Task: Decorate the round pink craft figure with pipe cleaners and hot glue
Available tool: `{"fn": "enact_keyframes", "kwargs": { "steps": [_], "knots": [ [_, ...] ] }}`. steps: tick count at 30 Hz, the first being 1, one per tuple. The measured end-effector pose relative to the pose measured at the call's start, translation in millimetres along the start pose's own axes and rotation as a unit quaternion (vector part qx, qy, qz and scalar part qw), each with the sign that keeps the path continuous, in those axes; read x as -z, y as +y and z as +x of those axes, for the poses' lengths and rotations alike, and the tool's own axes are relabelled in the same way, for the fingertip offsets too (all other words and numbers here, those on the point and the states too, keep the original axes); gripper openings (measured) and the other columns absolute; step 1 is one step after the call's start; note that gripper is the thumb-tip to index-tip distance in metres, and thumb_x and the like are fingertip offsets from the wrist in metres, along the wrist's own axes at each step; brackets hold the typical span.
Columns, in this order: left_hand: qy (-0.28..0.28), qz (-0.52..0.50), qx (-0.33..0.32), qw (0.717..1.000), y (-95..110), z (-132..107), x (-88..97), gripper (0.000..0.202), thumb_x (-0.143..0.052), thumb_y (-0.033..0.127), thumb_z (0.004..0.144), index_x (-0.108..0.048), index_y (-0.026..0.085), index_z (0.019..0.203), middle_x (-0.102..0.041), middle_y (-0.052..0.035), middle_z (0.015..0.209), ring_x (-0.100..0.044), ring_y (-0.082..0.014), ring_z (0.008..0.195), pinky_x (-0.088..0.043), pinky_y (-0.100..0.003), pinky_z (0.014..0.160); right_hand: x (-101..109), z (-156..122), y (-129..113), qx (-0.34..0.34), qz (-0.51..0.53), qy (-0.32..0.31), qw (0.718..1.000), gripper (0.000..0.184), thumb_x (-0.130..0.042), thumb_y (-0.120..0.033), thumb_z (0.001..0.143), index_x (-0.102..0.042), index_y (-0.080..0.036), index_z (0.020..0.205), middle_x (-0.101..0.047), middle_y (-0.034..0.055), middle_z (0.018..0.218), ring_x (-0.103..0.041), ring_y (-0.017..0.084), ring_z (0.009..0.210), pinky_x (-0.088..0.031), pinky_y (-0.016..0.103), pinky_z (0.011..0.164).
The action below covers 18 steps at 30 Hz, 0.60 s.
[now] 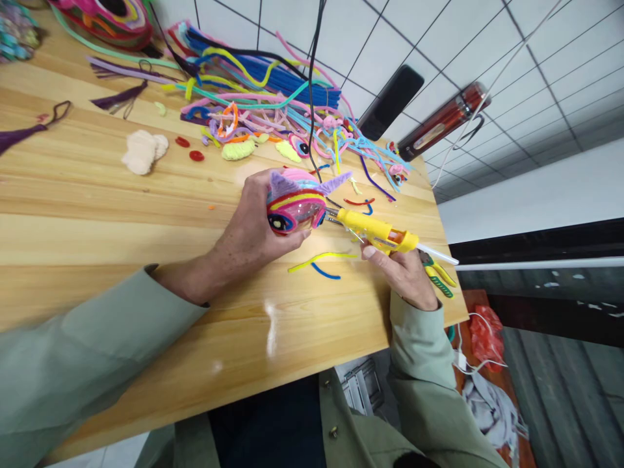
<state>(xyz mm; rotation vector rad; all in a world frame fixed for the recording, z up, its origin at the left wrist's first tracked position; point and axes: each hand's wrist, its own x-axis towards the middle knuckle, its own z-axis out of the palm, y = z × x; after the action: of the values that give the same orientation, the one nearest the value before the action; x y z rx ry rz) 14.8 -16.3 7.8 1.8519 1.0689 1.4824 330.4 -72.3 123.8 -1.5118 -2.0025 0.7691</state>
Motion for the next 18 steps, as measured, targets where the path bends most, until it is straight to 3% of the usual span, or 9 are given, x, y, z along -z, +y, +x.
{"fn": "enact_keyframes", "kwargs": {
  "steps": [7, 18],
  "knots": [
    [0.000, 0.000, 0.012, 1.000, 0.7, -0.5, -0.8, 0.102, -0.109, 0.037, 0.085, -0.053, 0.038, 0.170, -0.067, -0.0125, 0.167, -0.069, -0.0419, 0.156, -0.065, -0.069, 0.135, 0.4, 1.2, 0.0, 0.011, -0.003, -0.003, 1.000, 0.044, -0.077, -0.071, 0.113, -0.090, -0.029, 0.110, -0.092, 0.0080, 0.114, -0.086, 0.034, 0.110, -0.071, 0.053, 0.109],
    [-0.005, 0.001, 0.006, 1.000, 1.5, -0.1, 1.2, 0.102, -0.108, 0.034, 0.085, -0.052, 0.037, 0.171, -0.067, -0.0116, 0.168, -0.069, -0.0414, 0.158, -0.065, -0.067, 0.136, 0.2, 3.1, -5.4, 0.006, -0.013, -0.007, 1.000, 0.051, -0.078, -0.079, 0.111, -0.087, -0.028, 0.106, -0.091, 0.0082, 0.111, -0.084, 0.032, 0.103, -0.071, 0.051, 0.103]
  ]
}}
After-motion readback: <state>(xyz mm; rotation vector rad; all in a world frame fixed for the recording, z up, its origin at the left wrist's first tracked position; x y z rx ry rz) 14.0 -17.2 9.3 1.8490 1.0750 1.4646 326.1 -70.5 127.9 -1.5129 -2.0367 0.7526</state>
